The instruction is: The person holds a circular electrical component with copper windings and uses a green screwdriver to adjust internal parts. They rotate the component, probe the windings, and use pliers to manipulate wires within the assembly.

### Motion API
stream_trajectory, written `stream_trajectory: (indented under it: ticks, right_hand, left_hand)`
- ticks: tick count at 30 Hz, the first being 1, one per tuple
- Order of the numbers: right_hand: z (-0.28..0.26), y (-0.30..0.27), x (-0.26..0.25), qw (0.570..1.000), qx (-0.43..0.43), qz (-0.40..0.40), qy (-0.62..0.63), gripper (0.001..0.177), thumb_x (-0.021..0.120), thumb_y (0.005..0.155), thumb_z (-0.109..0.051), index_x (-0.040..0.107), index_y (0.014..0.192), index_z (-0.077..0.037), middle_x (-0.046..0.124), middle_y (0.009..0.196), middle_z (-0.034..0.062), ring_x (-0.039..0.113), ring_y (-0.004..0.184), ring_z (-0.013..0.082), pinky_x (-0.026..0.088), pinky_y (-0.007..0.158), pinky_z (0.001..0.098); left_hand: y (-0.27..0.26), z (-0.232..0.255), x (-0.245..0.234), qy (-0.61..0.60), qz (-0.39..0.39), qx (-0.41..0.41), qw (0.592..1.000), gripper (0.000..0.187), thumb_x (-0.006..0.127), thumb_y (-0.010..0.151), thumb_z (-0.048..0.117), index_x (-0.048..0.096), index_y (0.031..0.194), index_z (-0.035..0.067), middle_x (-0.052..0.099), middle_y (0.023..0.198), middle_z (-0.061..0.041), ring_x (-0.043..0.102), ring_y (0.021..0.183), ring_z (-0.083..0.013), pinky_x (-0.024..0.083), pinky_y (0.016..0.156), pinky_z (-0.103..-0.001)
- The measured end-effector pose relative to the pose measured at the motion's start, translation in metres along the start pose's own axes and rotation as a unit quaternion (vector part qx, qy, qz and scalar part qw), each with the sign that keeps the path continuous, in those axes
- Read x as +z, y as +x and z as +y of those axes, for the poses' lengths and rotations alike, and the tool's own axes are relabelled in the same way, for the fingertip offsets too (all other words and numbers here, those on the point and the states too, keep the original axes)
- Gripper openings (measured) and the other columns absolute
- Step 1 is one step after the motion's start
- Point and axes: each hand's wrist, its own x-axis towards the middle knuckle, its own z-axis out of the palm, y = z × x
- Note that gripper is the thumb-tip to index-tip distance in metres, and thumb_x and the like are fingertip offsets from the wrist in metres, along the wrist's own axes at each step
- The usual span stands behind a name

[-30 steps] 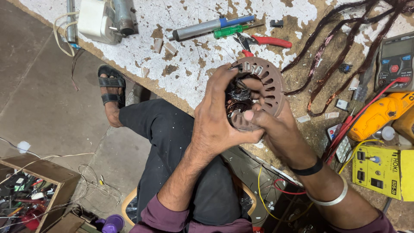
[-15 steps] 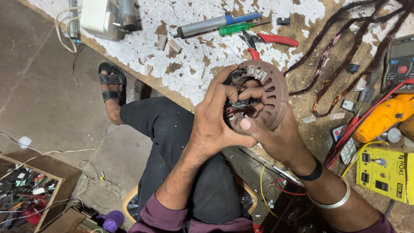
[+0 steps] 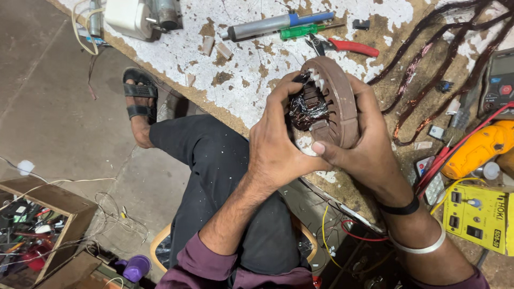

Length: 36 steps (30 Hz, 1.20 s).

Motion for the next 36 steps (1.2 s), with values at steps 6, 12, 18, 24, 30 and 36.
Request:
stream_trajectory:
  ticks: [6,12,18,24,30,36]
  right_hand:
    - [-0.007,0.008,-0.009,0.988,0.074,-0.047,0.126,0.123,0.094,0.072,-0.048,0.027,0.16,0.004,0.049,0.155,0.018,0.052,0.145,0.0273,0.044,0.124,0.0427]
    - [-0.021,0.013,-0.002,0.973,0.13,-0.058,0.18,0.138,0.096,0.061,-0.063,0.025,0.16,0.002,0.048,0.151,0.016,0.052,0.142,0.028,0.044,0.118,0.0435]
    - [-0.027,0.016,0.0,0.973,0.131,-0.066,0.177,0.139,0.092,0.061,-0.07,0.024,0.159,0.002,0.047,0.15,0.0156,0.052,0.14,0.0267,0.046,0.119,0.0418]
    - [-0.021,0.014,0.001,0.977,0.095,-0.067,0.179,0.138,0.09,0.065,-0.071,0.022,0.16,0.003,0.043,0.153,0.0156,0.048,0.145,0.0277,0.045,0.122,0.0425]
    - [-0.006,0.013,-0.009,0.986,0.103,-0.054,0.122,0.136,0.09,0.062,-0.069,0.022,0.158,0.0,0.045,0.143,0.0178,0.052,0.137,0.0304,0.047,0.118,0.0445]
    - [-0.002,0.004,-0.009,0.987,0.075,-0.059,0.132,0.135,0.084,0.065,-0.075,0.022,0.158,0.0,0.046,0.148,0.0166,0.052,0.139,0.0279,0.049,0.116,0.0439]
  left_hand:
    - [-0.003,0.001,0.002,0.03,-0.001,0.017,0.999,0.127,0.101,0.055,0.047,0.029,0.15,0.001,0.054,0.139,-0.023,0.064,0.128,-0.0362,0.054,0.111,-0.047]
    - [-0.002,0.006,0.0,0.067,0.049,0.077,0.994,0.127,0.103,0.048,0.049,0.033,0.144,0.002,0.052,0.133,-0.021,0.058,0.126,-0.0371,0.05,0.11,-0.048]
    - [-0.001,0.008,-0.001,0.059,0.028,0.053,0.996,0.127,0.102,0.049,0.049,0.034,0.144,0.0,0.052,0.131,-0.02,0.057,0.126,-0.0364,0.049,0.11,-0.048]
    - [-0.003,0.003,-0.004,0.053,0.009,0.031,0.998,0.126,0.102,0.052,0.051,0.034,0.144,-0.002,0.051,0.13,-0.022,0.058,0.124,-0.0355,0.05,0.108,-0.047]
    - [-0.003,0.005,-0.002,0.066,0.027,0.043,0.997,0.122,0.101,0.05,0.05,0.04,0.142,-0.001,0.055,0.132,-0.02,0.061,0.123,-0.0353,0.052,0.107,-0.045]
    - [-0.001,0.006,-0.004,0.081,0.016,0.035,0.996,0.119,0.099,0.048,0.051,0.043,0.139,-0.002,0.057,0.128,-0.021,0.063,0.119,-0.0361,0.053,0.103,-0.046]
